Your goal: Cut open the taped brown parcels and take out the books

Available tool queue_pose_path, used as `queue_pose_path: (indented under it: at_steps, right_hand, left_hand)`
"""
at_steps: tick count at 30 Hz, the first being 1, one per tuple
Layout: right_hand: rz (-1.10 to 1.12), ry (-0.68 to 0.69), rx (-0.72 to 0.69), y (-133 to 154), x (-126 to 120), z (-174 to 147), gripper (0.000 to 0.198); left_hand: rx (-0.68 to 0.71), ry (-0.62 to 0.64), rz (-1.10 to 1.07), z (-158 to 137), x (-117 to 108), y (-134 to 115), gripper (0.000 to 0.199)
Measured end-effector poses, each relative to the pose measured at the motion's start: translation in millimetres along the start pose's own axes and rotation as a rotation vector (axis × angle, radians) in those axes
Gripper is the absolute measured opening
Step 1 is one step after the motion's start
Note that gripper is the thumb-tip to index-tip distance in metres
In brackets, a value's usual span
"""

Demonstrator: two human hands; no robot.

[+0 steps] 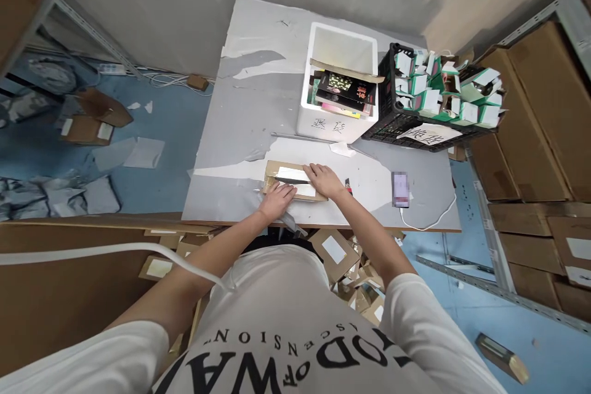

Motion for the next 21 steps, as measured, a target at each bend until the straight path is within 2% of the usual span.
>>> queue_pose_path:
  at_steps: [4,7,10,12,14,15,16,18,19,21]
  right_hand:
    - [0.247,0.047,0.156,-32.1,-11.5,11.6,0.037]
    - [0.496,-0.054,0.388,-58.3,-18.7,19.7,0.048]
    - [0.555,-0.154,0.580,-57.8,-17.7,19.7,0.057]
    - [0.445,-0.278,0.600,-44.4,-21.0,11.7,0.052]
    - [0.260,-0.398,0.509,-24.6,-25.8,-1.1,0.044]
    - [0.167,-0.405,0.399,-12.1,-25.7,-6.4,0.041]
    - [0.091,-0.360,0.254,1.5,-22.4,-10.3,0.039]
    - [0.011,-0.177,-0.033,26.9,-9.1,-17.4,0.037]
    - [-0.009,-0.102,-0.116,35.8,-3.3,-20.9,0.038]
    - [-0.019,-0.047,-0.111,43.8,1.9,-24.3,0.050]
  left_hand:
    - [-0.007,0.014,0.007,-5.3,5.5,-2.0,0.047]
    - [-0.034,-0.017,0.004,-9.2,4.7,-2.9,0.050]
    - [-0.037,-0.026,-0.004,-10.5,0.1,-2.4,0.050]
    - [-0.043,-0.028,-0.028,-10.8,-7.8,1.3,0.049]
    - [-0.055,-0.028,-0.065,-11.1,-20.3,9.5,0.051]
    - [-0.067,-0.024,-0.080,-11.2,-27.5,15.9,0.054]
    - [-0.083,-0.014,-0.089,-11.4,-34.8,23.9,0.060]
    - [-0.121,0.014,-0.095,-11.7,-47.7,44.2,0.076]
    - [-0.135,0.026,-0.100,-11.8,-52.6,55.5,0.084]
    - [-0.111,0.047,-0.133,-11.2,-57.7,75.2,0.095]
Point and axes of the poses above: each hand's wrist, its own z-axis towards the middle knuckle, its own x-axis out of the palm, y = z × x, the point moved 6 cm from there along z, towards the middle knuckle, and after that the axes turned 11 degrees about y, right-handed, at the moved point
